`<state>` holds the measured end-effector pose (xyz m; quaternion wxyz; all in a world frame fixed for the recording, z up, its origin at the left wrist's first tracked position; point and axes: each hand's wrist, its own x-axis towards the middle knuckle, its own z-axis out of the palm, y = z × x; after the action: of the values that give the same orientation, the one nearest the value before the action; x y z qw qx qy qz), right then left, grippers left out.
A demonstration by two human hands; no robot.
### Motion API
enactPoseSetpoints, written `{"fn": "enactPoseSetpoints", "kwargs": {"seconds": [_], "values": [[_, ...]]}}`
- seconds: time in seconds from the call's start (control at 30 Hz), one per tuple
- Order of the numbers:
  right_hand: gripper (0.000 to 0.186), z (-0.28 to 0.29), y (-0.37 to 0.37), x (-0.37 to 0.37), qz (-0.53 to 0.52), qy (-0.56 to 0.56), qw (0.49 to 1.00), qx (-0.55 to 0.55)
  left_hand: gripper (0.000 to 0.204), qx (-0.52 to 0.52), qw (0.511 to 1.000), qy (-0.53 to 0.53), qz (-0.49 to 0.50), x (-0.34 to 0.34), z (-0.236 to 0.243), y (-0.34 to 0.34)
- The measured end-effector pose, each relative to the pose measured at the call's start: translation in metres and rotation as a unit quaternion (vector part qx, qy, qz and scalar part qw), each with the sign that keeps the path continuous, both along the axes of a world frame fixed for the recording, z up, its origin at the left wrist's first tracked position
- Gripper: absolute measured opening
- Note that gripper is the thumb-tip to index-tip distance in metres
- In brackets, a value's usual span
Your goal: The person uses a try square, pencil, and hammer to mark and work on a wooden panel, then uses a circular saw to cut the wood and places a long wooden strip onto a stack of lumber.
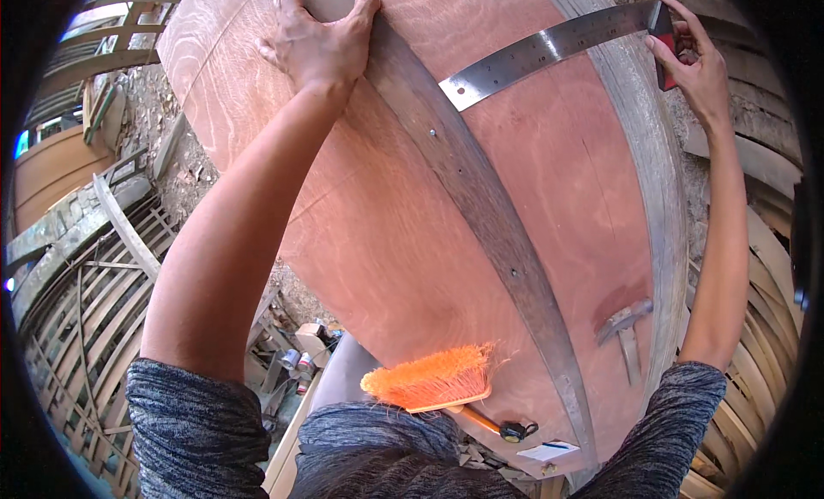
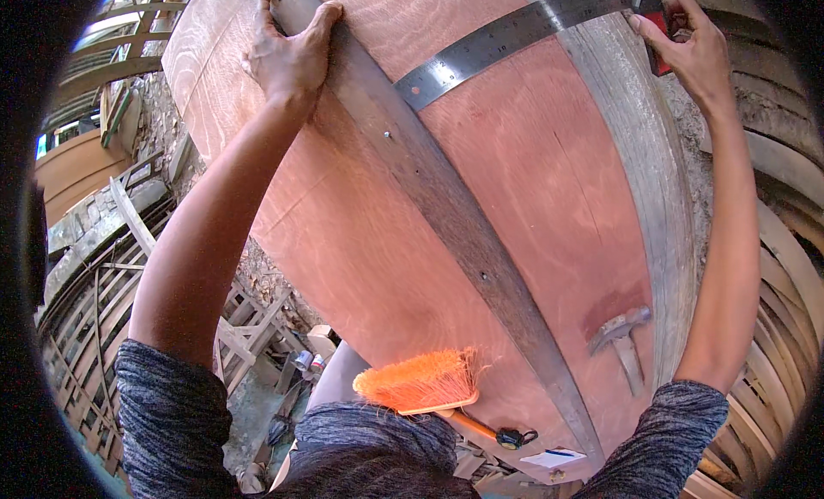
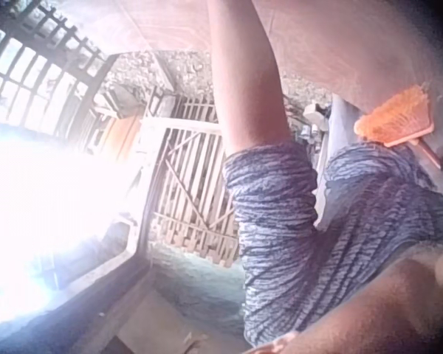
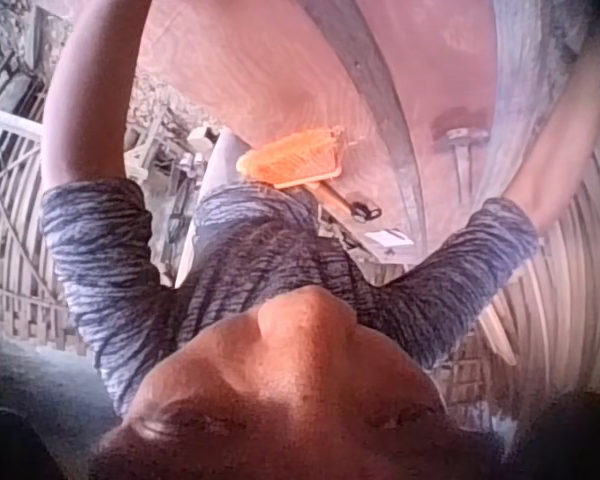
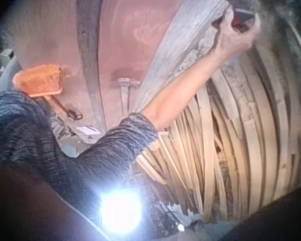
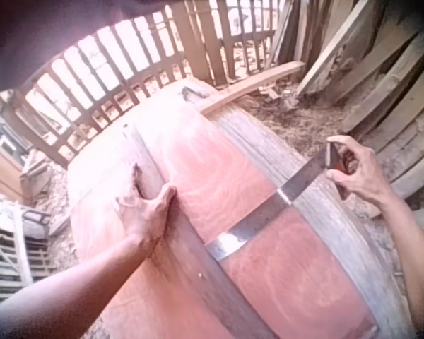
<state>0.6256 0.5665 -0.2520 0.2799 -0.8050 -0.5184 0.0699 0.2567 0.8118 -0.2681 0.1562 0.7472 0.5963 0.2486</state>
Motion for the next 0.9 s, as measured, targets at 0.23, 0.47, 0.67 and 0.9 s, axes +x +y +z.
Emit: {"fn": "enactPoseSetpoints", "kwargs": {"seconds": [0.23, 0.47, 0.67, 0.9], "values": [[0.060, 0.039, 0.013, -0.048, -0.058, 0.118, 0.991, -0.041, 0.109, 0.053, 0.998, 0.001, -0.036, -0.016, -0.024, 0.026], [0.060, 0.037, 0.009, -0.047, -0.070, 0.112, 0.991, -0.016, 0.107, 0.037, 0.998, -0.029, -0.050, -0.014, -0.024, 0.025], [0.060, 0.026, 0.006, -0.039, -0.053, 0.131, 0.990, 0.012, 0.107, 0.049, 0.998, 0.000, -0.044, -0.010, -0.022, 0.023], [0.059, 0.026, 0.003, -0.034, -0.039, 0.097, 0.994, 0.020, 0.107, 0.014, 0.998, -0.015, -0.053, -0.008, -0.020, 0.020]]}}
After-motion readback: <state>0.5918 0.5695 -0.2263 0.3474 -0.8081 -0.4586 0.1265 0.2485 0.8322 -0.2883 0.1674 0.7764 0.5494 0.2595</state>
